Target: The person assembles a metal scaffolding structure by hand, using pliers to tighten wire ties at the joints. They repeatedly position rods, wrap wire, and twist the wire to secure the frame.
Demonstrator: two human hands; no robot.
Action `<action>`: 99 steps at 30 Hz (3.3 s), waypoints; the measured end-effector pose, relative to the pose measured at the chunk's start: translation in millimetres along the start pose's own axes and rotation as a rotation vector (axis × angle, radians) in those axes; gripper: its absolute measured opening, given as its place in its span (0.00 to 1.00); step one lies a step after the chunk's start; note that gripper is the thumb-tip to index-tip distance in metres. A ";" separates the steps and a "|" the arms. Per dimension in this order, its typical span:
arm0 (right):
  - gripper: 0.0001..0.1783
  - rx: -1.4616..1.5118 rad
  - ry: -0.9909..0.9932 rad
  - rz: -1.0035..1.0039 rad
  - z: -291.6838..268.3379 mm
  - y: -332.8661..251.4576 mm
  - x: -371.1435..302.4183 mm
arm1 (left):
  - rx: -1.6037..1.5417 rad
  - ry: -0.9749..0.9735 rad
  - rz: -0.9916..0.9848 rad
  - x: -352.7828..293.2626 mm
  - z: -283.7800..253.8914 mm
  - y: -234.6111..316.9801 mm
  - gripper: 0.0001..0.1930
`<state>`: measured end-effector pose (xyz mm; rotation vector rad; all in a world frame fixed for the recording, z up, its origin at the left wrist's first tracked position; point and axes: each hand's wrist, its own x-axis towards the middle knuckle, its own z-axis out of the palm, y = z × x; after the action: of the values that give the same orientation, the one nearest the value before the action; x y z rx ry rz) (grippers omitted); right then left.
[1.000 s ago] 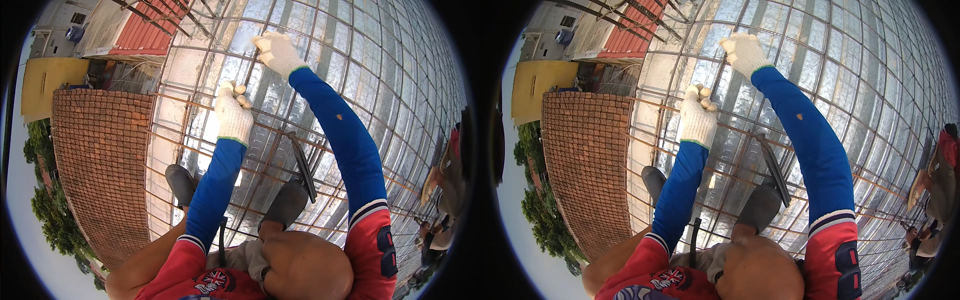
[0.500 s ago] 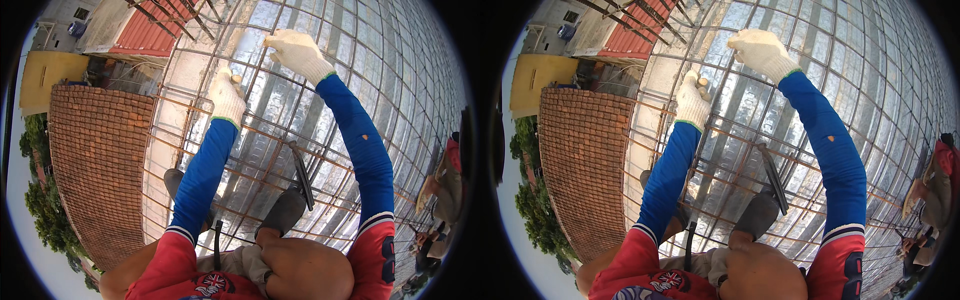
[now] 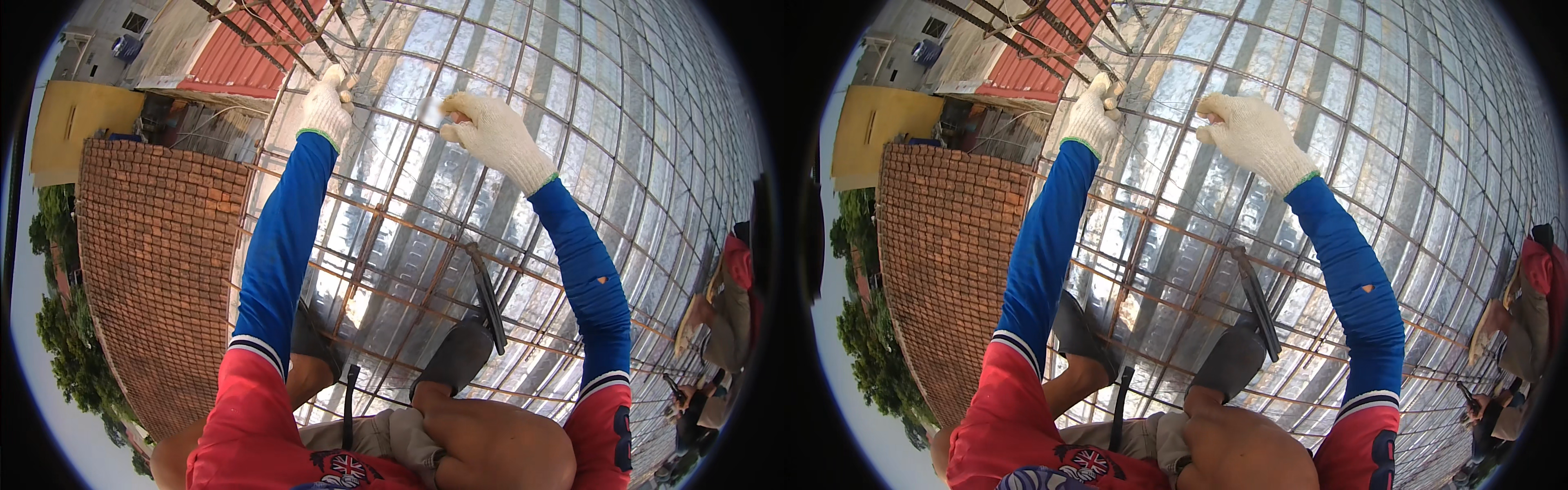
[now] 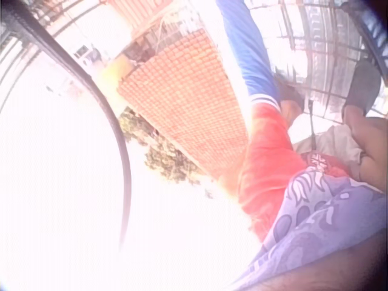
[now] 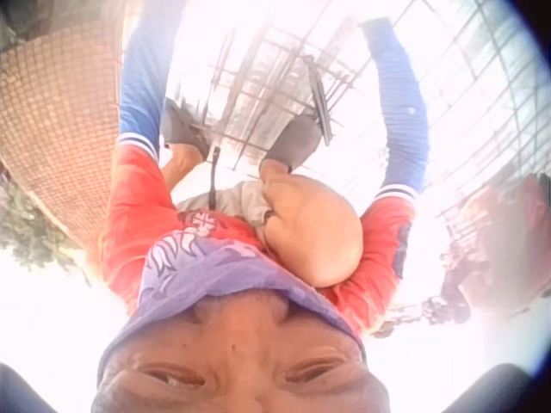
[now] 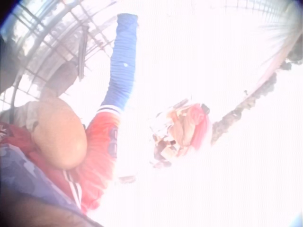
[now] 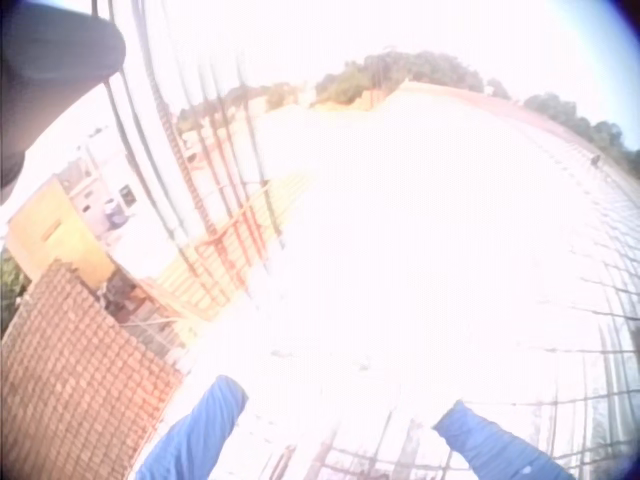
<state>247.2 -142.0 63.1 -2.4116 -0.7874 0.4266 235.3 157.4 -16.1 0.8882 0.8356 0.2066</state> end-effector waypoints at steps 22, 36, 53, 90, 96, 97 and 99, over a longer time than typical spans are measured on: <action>0.26 -0.515 0.228 -0.236 50.8 -20.1 52.9 | 0.057 -0.007 0.051 -4.8 3.4 5.5 0.09; 0.23 0.026 0.112 -0.060 24.6 -35.6 52.2 | 0.216 0.223 0.225 37.5 -25.6 43.9 0.06; 0.21 -0.611 0.399 0.051 -75.9 4.5 39.5 | -0.227 0.126 0.053 -75.5 -53.3 -2.0 0.17; 0.27 0.399 0.249 1.010 -68.2 -96.2 -488.4 | 1.072 -1.076 0.419 -364.1 57.2 -174.1 0.21; 0.23 0.657 0.223 1.194 -77.5 -60.0 -561.5 | 1.082 -1.564 -0.524 -341.9 42.4 -149.9 0.14; 0.22 0.697 0.193 1.214 -75.4 -51.8 -565.1 | 1.018 -1.518 -0.553 -344.6 36.6 -145.7 0.14; 0.18 0.701 0.113 1.167 -72.4 -46.5 -565.3 | 0.892 -1.422 -0.605 -348.7 28.6 -140.3 0.15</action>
<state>-179.6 -490.0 217.0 -1.9231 0.8041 0.8031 -2.9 -117.6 82.5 1.2313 -0.2580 -1.2996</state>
